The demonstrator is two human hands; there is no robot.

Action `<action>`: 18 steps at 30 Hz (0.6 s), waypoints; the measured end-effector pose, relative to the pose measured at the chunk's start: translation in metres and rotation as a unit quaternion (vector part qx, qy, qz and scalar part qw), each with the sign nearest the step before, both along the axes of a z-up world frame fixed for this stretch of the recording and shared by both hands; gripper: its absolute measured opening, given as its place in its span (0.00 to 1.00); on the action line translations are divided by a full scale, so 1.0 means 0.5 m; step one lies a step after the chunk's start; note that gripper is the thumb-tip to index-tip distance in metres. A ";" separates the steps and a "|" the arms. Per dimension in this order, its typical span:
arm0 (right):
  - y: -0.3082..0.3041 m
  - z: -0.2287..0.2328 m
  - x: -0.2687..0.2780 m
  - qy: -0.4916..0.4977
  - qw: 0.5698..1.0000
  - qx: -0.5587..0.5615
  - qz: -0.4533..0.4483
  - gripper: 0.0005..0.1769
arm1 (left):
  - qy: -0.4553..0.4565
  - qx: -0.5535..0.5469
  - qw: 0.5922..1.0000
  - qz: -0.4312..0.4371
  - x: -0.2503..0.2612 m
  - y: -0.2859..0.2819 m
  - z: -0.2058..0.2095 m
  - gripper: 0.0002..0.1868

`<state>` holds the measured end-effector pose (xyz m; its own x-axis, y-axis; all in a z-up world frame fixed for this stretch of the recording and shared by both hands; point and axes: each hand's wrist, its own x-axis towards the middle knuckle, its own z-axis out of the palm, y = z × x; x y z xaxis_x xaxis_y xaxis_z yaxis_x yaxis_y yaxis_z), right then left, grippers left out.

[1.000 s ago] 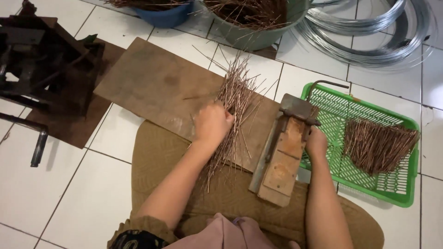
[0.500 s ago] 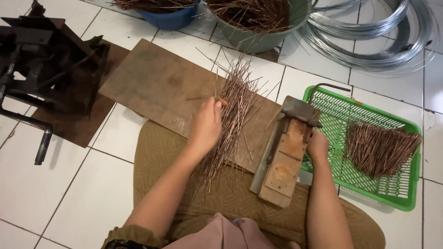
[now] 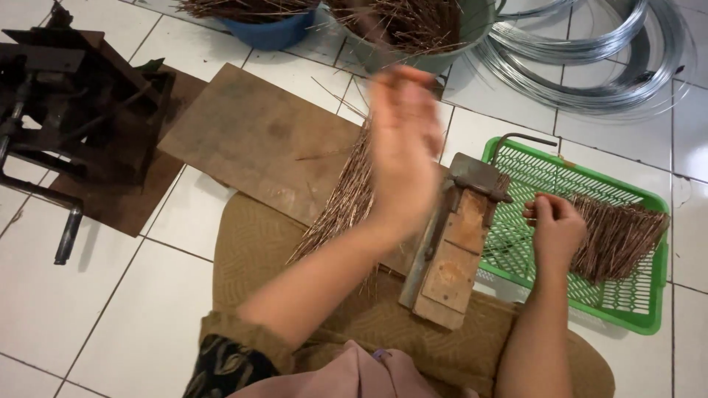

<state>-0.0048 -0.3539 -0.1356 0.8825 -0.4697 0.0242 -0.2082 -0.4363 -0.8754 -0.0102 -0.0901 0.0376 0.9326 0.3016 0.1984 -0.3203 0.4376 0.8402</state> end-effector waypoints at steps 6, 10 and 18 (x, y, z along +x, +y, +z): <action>-0.018 0.028 -0.040 -0.128 0.991 0.032 -0.003 0.09 | -0.044 0.148 0.981 -0.116 0.006 -0.138 -0.102 0.14; 0.009 0.053 -0.060 -0.148 0.984 0.099 0.006 0.09 | -0.036 0.122 0.975 -0.183 0.013 -0.157 -0.147 0.12; 0.121 0.058 -0.086 -0.121 0.963 0.089 0.222 0.20 | -0.003 0.075 0.976 -0.205 0.053 -0.140 -0.230 0.07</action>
<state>-0.0476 -0.2935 -0.1064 0.9760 -0.0633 0.2085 0.1838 -0.2745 -0.9439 0.0163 -0.1603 -0.0773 0.9674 -0.1305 0.2172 -0.1487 0.4017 0.9036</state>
